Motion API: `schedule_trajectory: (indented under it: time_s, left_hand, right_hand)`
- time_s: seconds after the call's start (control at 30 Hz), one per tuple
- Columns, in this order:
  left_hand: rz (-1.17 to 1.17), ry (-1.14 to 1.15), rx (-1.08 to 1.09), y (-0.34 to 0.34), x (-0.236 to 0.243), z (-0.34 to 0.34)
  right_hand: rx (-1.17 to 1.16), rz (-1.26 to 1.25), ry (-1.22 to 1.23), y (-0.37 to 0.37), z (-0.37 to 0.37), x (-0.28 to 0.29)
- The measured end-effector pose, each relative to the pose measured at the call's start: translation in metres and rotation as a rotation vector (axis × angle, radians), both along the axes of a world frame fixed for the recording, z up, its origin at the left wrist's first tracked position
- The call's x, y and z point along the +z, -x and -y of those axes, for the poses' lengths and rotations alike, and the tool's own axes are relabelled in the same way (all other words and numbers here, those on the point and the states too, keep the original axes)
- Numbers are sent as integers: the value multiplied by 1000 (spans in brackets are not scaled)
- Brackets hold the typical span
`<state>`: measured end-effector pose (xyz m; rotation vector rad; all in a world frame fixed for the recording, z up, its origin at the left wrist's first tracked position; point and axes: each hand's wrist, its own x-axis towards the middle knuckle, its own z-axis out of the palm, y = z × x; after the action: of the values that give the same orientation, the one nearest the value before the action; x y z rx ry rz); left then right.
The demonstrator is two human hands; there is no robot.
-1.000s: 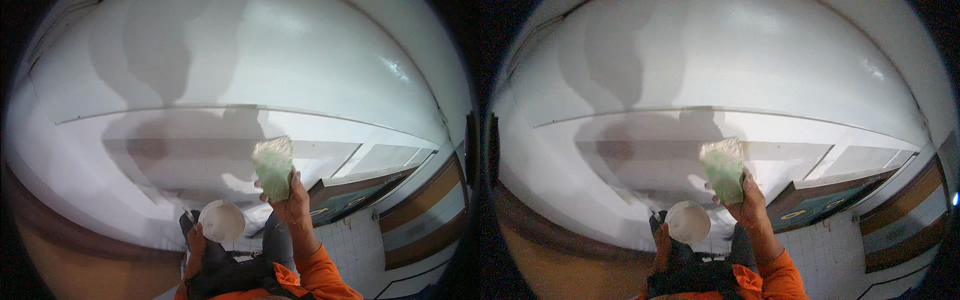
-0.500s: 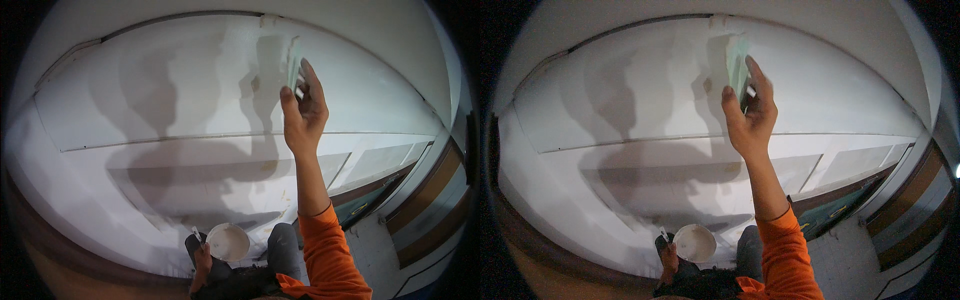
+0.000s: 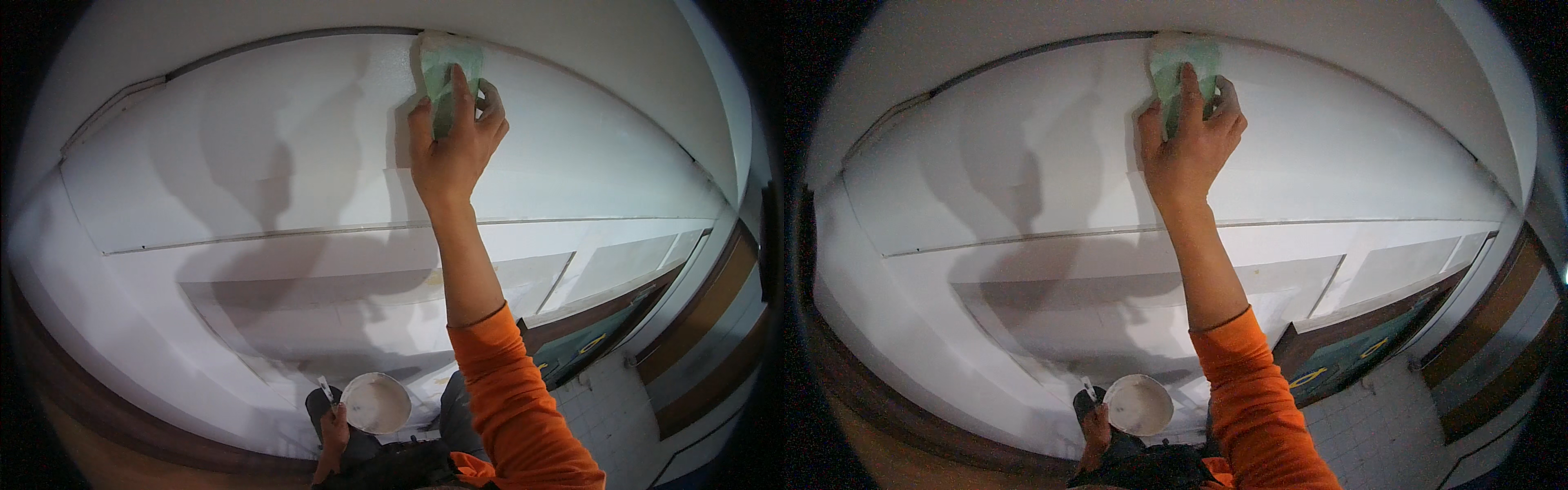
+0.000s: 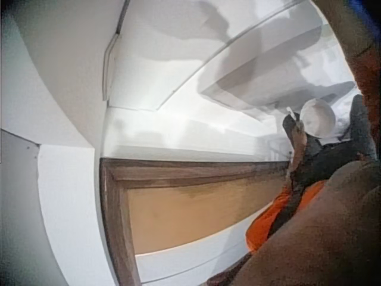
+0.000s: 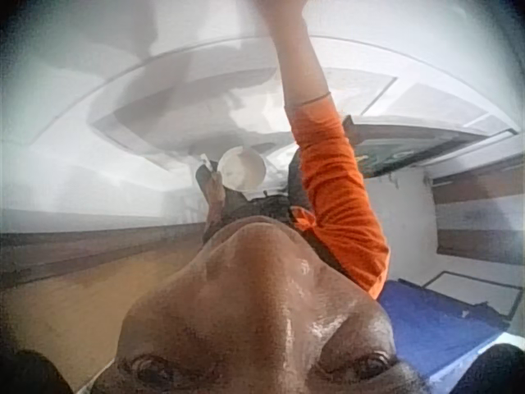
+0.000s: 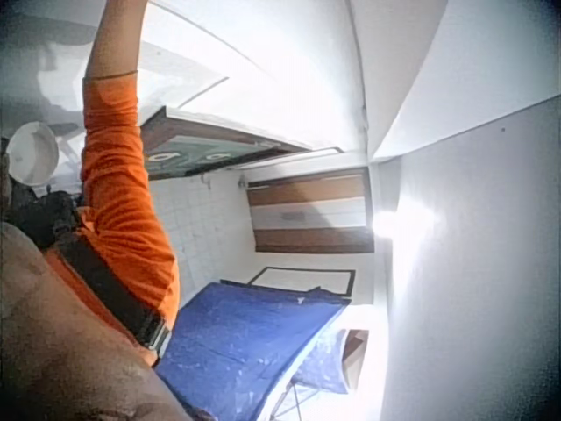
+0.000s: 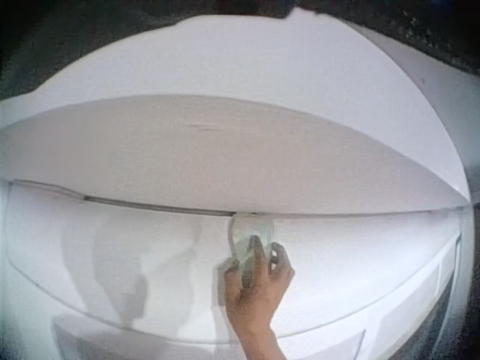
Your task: The person applies plaster to a wall joint using a plastic spreader, periodically scooping more plaster from a bowl with a small trowel.
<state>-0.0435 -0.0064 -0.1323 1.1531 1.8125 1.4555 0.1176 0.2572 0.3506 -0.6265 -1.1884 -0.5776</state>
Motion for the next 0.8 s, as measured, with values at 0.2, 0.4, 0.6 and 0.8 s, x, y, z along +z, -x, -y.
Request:
schedule_trajectory:
  time_s: [0.2,0.4,0.6,0.8]
  left_hand:
    - [-31,-47,0,6,-29,-5]
    - [-14,97,76,1,-18,-9]
    - [42,69,48,2,-15,-6]
    - [34,112,51,4,-19,-5]
  right_hand:
    - [-18,-47,-42,16,-5,7]
    - [-92,-55,-44,25,-6,12]
    - [-180,8,2,22,4,19]
    - [-208,99,129,12,32,30]
